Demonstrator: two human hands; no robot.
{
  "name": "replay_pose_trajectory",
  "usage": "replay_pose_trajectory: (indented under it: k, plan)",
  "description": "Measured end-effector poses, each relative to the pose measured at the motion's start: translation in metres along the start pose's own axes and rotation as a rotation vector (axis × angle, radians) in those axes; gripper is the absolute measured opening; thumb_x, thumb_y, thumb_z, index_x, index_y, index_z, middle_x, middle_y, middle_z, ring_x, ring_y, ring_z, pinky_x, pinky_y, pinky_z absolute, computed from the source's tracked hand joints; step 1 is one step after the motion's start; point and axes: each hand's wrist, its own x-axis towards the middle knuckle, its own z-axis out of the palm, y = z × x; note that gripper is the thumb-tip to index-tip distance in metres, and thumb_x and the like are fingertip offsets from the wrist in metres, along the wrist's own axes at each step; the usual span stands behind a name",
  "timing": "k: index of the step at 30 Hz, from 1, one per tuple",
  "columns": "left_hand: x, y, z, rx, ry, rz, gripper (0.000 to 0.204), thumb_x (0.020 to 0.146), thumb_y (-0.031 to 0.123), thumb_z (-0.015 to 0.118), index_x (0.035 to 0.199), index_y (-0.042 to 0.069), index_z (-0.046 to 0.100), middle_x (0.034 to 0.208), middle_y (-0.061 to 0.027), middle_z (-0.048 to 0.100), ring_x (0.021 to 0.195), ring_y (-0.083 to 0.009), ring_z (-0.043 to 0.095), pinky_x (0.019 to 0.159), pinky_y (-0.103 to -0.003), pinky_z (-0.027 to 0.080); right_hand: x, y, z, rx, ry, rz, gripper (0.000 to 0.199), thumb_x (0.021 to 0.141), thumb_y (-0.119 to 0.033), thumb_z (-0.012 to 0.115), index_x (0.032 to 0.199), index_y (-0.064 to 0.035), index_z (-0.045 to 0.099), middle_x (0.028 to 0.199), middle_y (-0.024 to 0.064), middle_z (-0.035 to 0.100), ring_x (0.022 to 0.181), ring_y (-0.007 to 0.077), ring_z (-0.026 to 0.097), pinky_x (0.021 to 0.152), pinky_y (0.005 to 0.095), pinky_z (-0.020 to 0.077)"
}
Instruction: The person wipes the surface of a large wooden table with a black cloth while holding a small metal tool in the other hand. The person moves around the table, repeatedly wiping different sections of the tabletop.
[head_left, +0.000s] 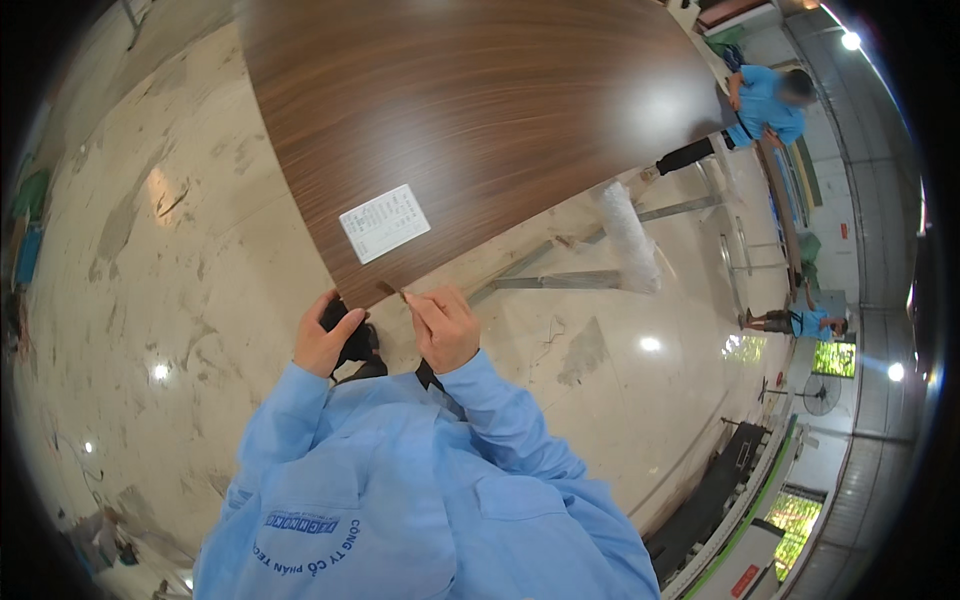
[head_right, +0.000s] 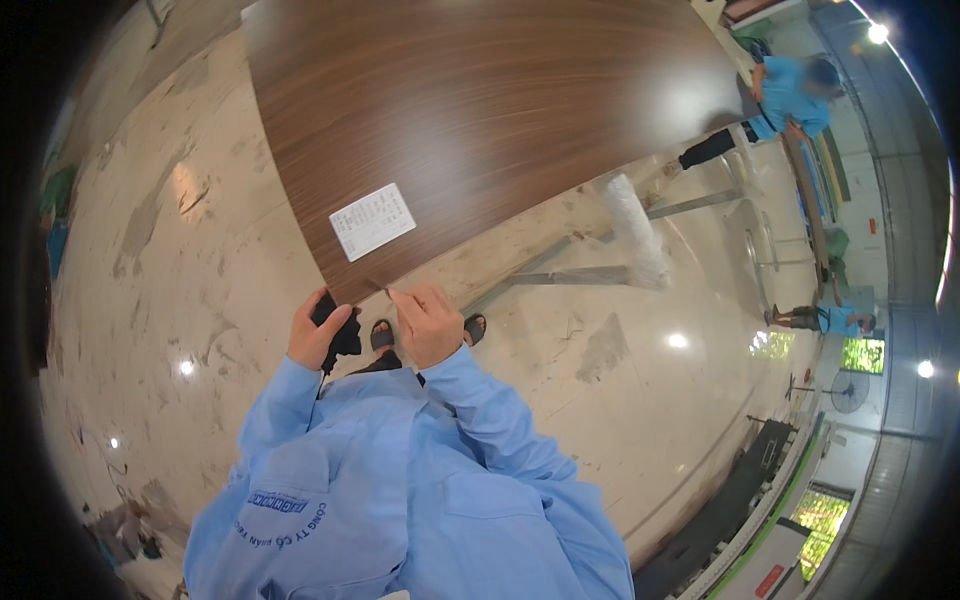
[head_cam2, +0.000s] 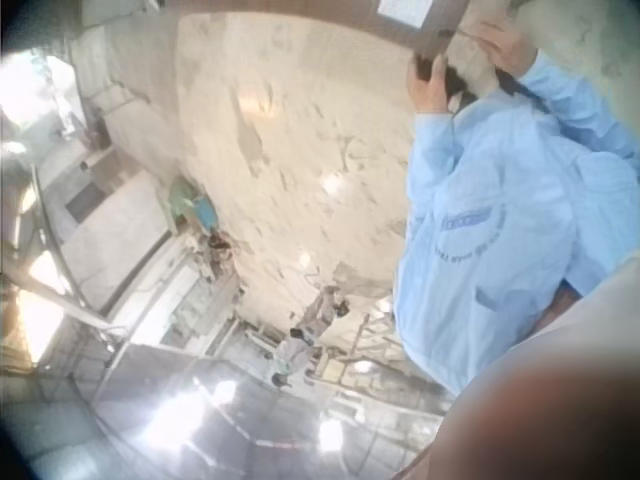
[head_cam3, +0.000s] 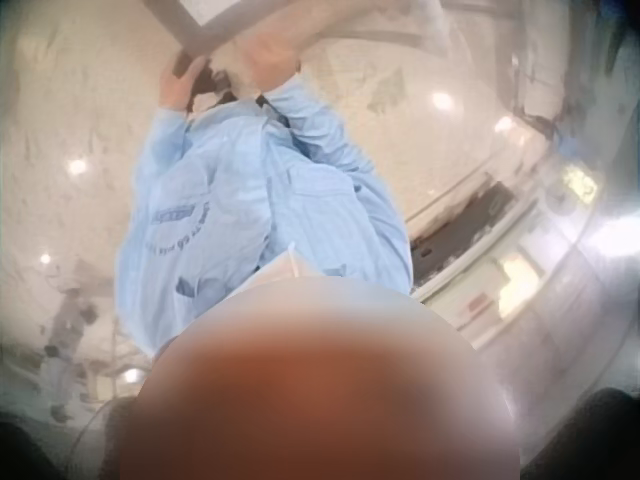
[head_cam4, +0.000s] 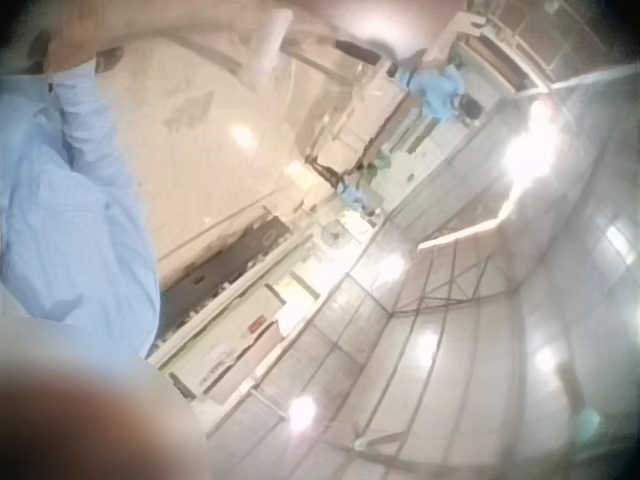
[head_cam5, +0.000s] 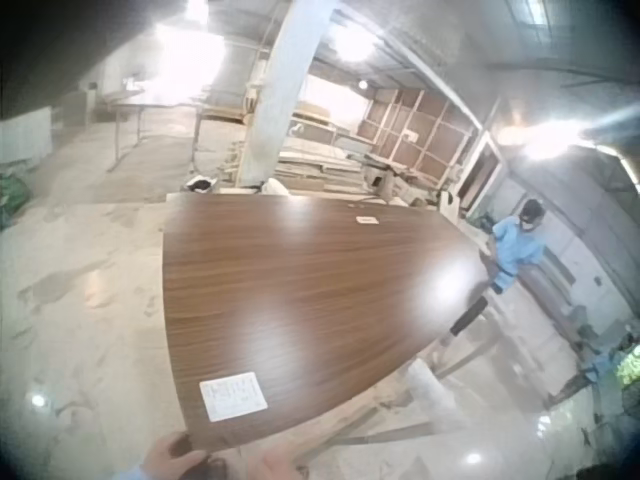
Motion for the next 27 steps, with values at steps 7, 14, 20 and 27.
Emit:
replay_pose_trajectory:
  k: [7, 14, 20, 27]
  plan:
    - [0.0, -0.001, 0.002, -0.022, 0.018, 0.012, 0.047, 0.092, 0.013, 0.071, 0.131, -0.008, 0.054, 0.107, -0.0141, 0.07, 0.095, -0.0189, 0.069, 0.083, -0.03, 0.056, 0.083, 0.156, -0.08, -0.335, 0.37, 0.437, 0.015, 0.089, -0.007, 0.067, 0.102, -0.0101, 0.072, 0.087, 0.0105, 0.064, 0.082, 0.0309, 0.062, 0.069, 0.0403, 0.0515]
    - [-0.003, -0.003, 0.011, -0.027, 0.107, 0.018, 0.042, 0.092, 0.018, 0.071, 0.125, -0.004, 0.057, 0.097, -0.0134, 0.072, 0.08, -0.0174, 0.068, 0.072, -0.03, 0.057, 0.041, 0.112, -0.067, -0.1, -0.092, -0.195, 0.016, 0.086, -0.009, 0.068, 0.102, -0.0115, 0.072, 0.093, 0.011, 0.064, 0.085, 0.0323, 0.063, 0.066, 0.0437, 0.0528]
    - [0.002, -0.01, 0.023, 0.071, 0.233, 0.044, 0.042, 0.092, 0.021, 0.073, 0.122, -0.005, 0.058, 0.098, -0.0124, 0.071, 0.082, -0.0171, 0.068, 0.073, -0.029, 0.055, 0.124, 0.228, -0.126, -0.47, 0.293, 0.25, 0.01, 0.087, -0.01, 0.067, 0.094, -0.0118, 0.074, 0.088, 0.0079, 0.065, 0.083, 0.0319, 0.062, 0.07, 0.0418, 0.0511]
    - [0.002, -0.018, 0.022, 0.092, 0.299, 0.021, 0.045, 0.091, 0.023, 0.075, 0.123, -0.005, 0.06, 0.104, -0.0101, 0.069, 0.088, -0.0165, 0.067, 0.079, -0.029, 0.054, 0.092, 0.223, -0.121, -0.302, 0.045, -0.016, 0.022, 0.079, -0.006, 0.071, 0.098, -0.0165, 0.075, 0.088, 0.011, 0.066, 0.082, 0.0311, 0.065, 0.072, 0.0404, 0.0532]
